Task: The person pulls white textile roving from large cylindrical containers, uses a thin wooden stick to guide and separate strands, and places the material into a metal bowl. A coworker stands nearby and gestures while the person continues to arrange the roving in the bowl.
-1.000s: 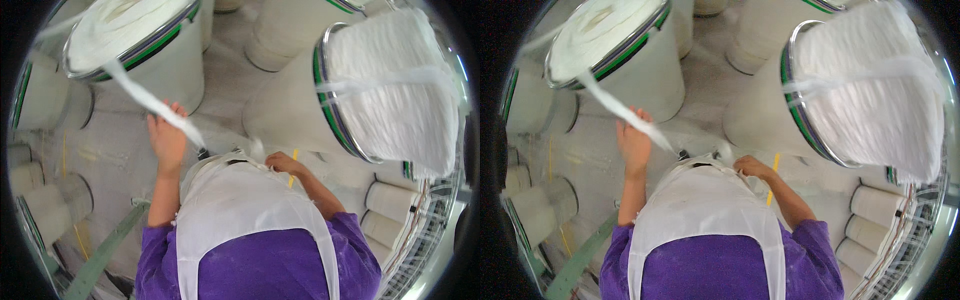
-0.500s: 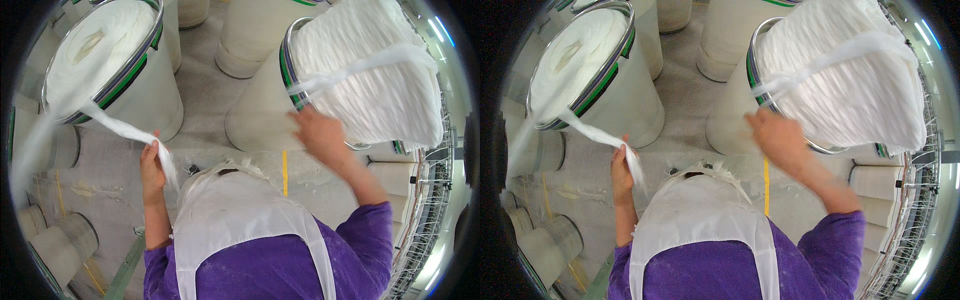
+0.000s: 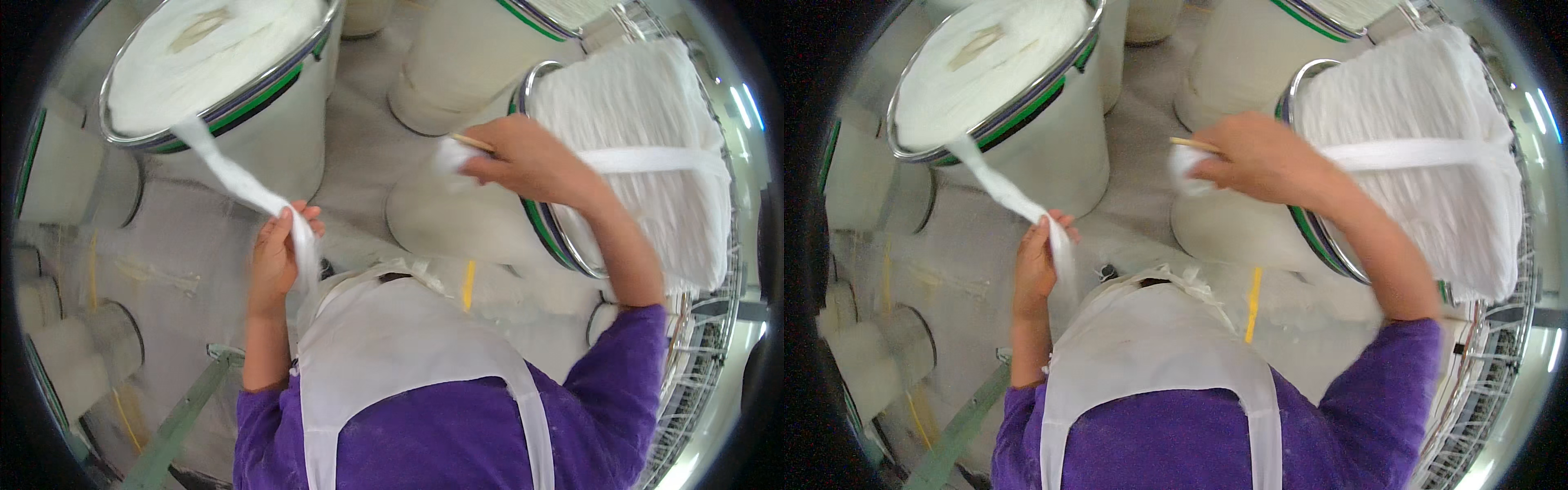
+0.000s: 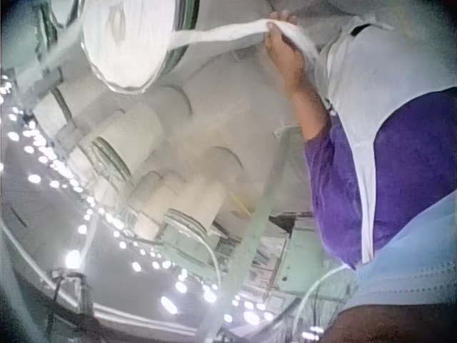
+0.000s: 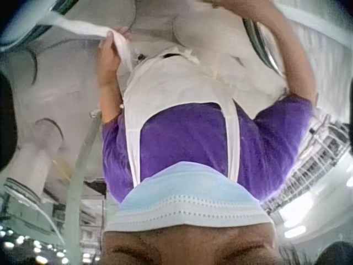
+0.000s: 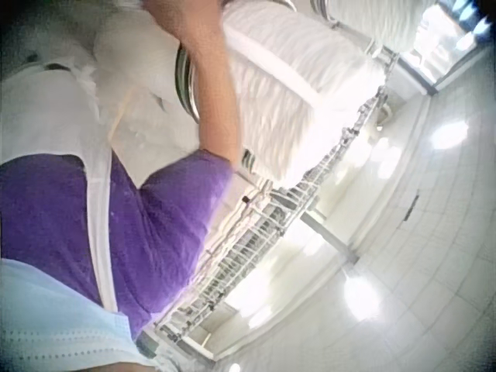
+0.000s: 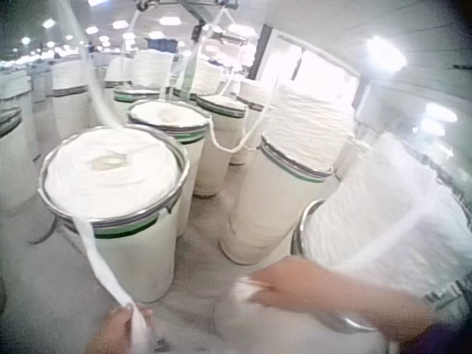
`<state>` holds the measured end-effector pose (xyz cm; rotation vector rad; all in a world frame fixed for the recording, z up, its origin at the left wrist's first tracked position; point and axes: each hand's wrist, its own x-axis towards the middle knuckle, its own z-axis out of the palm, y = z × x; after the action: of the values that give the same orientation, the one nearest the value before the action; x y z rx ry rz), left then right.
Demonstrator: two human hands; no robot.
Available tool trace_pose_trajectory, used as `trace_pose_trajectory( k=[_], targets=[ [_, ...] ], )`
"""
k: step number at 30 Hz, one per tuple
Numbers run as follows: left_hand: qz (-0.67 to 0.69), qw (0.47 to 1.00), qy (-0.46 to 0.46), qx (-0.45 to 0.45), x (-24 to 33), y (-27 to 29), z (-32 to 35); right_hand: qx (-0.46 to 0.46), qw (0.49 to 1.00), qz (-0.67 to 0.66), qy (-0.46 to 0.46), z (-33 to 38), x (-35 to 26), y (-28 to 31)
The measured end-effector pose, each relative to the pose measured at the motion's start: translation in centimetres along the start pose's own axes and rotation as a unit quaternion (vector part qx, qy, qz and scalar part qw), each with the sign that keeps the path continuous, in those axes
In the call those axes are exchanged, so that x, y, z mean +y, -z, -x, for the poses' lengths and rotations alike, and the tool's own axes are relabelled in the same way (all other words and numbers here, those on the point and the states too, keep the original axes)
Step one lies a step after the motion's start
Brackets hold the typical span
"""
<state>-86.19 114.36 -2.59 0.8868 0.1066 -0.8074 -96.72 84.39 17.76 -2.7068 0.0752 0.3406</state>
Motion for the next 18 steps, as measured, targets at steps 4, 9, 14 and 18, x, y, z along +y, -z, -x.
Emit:
trace_pose_trajectory(
  k=[4,9,14,18],
  targets=[
    [-0.020,0.999,-0.022,0.024,-0.4,0.5,0.2,-0.073,0.909,-0.406,-0.054,-7.4,0.8,-11.3],
    [-0.043,0.999,-0.022,0.017,-0.5,1.3,0.2,0.016,0.629,-0.670,-0.394,-11.5,3.0,-23.6],
    [0.014,0.999,-0.003,-0.051,-0.6,0.6,-1.0,-0.044,0.736,-0.635,-0.228,-14.3,2.1,-20.6],
    [0.105,0.987,-0.028,-0.121,-0.7,-2.0,-3.8,-0.023,0.792,-0.597,-0.124,-16.7,-1.0,-13.4]
  ],
)
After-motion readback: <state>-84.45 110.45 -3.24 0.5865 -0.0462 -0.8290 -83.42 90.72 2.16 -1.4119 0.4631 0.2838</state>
